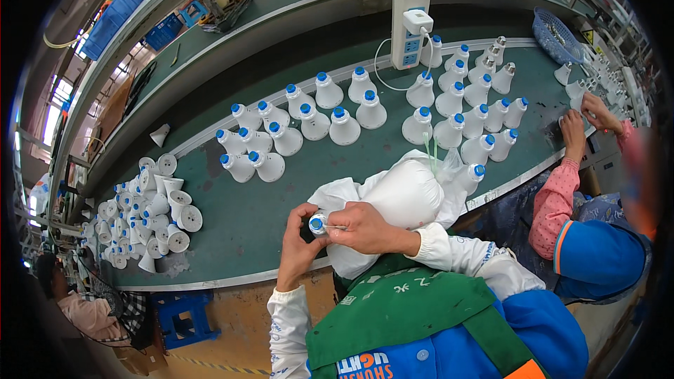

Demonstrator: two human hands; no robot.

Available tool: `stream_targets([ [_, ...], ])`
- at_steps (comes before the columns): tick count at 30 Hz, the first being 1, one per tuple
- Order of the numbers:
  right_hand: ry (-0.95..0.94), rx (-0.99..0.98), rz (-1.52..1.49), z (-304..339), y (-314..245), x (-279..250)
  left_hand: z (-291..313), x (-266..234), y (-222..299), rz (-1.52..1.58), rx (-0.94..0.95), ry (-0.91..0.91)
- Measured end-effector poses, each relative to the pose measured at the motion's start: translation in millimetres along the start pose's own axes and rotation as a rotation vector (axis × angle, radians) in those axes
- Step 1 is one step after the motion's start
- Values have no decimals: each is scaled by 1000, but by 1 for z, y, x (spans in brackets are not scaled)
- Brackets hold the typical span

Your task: The person picks up light bulb casings, applies paste to their ends using an applicator bag, and arranges the casings in rows on the assembly table.

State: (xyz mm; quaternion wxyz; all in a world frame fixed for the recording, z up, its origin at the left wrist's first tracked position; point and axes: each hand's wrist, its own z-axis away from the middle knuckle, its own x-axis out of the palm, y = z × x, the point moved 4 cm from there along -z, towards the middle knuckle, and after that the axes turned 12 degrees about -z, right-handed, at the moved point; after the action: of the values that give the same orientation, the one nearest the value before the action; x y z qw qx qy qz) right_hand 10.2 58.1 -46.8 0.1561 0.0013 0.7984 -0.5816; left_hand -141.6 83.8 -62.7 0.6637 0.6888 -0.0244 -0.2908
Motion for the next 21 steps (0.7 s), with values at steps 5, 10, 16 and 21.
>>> stream_targets([
  [5,-6,21,-14,-1,-3,-2,-3,-2,-11,11,56,14],
  [10,30,16,-5,-2,2,3,-2,-3,-10,13,59,24],
  [16,-42,-21,-52,-1,2,0,-6,0,-4,-42,49,123],
  [21,-81,-31,5,-3,11,7,-4,-46,-2,-97,86,340],
])
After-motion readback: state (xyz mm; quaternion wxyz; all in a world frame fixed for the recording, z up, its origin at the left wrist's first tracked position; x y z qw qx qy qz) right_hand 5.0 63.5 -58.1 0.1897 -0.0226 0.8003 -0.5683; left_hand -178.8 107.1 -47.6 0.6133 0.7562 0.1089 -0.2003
